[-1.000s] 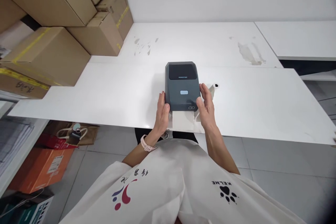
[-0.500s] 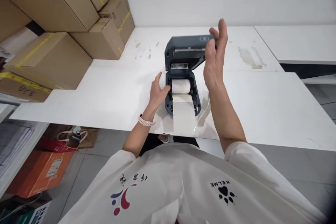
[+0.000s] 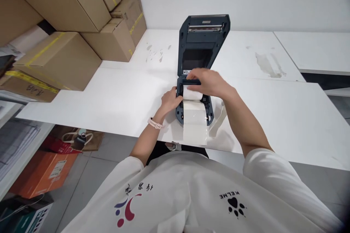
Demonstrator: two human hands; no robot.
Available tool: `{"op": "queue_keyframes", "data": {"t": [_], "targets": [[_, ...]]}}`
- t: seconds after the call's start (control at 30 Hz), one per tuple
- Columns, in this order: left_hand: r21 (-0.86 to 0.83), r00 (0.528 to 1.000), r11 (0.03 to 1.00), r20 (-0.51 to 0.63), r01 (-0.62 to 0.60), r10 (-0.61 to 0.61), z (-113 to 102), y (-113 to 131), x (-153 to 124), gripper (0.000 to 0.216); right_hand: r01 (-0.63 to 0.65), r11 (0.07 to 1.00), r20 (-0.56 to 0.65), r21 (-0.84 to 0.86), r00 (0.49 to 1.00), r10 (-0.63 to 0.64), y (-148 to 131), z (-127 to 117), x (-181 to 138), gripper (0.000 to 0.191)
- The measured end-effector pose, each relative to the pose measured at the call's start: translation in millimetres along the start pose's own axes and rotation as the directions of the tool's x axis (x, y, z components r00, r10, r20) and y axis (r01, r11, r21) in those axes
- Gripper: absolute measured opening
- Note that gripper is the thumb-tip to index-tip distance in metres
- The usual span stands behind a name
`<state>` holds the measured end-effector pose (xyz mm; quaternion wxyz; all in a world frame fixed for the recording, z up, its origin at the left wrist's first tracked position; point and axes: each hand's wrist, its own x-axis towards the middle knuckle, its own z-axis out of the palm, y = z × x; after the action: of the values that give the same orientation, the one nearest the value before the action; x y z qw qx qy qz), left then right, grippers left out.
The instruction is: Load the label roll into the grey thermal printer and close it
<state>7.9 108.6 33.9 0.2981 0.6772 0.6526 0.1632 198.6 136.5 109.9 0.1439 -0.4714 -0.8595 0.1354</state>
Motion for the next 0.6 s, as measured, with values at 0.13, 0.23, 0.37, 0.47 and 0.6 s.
{"op": "queue_keyframes", "data": {"t": [0.13,0.23,0.37,0.47,0.6], "targets": [[0.002,1.000,1.000,-0.004,0.011,-0.011,1,0,-1,0.053,-0.023,0.982,0.354,-0.189,0.931,0.090,6,25,11,0.070],[-0.015,1.000,1.000,-0.006,0.020,-0.020,0,2,-2,0.054,-0.038,0.998,0.377,-0.058,0.924,0.057,15,26,13,0.082],[-0.044,1.000,0.999,0.000,0.015,-0.015,-2,2,-4,0.057,0.003,0.906,0.292,0.424,0.946,-0.141,31,-6,-6,0.094],[-0.081,1.000,0.997,0.002,0.002,-0.001,-2,1,-5,0.061,0.028,0.816,0.078,0.577,0.993,-0.089,50,-40,-30,0.106],[-0.119,1.000,0.993,0.002,0.012,-0.012,-1,0,-6,0.060,0.004,0.818,-0.189,0.575,0.974,0.128,91,-63,-54,0.108]]}}
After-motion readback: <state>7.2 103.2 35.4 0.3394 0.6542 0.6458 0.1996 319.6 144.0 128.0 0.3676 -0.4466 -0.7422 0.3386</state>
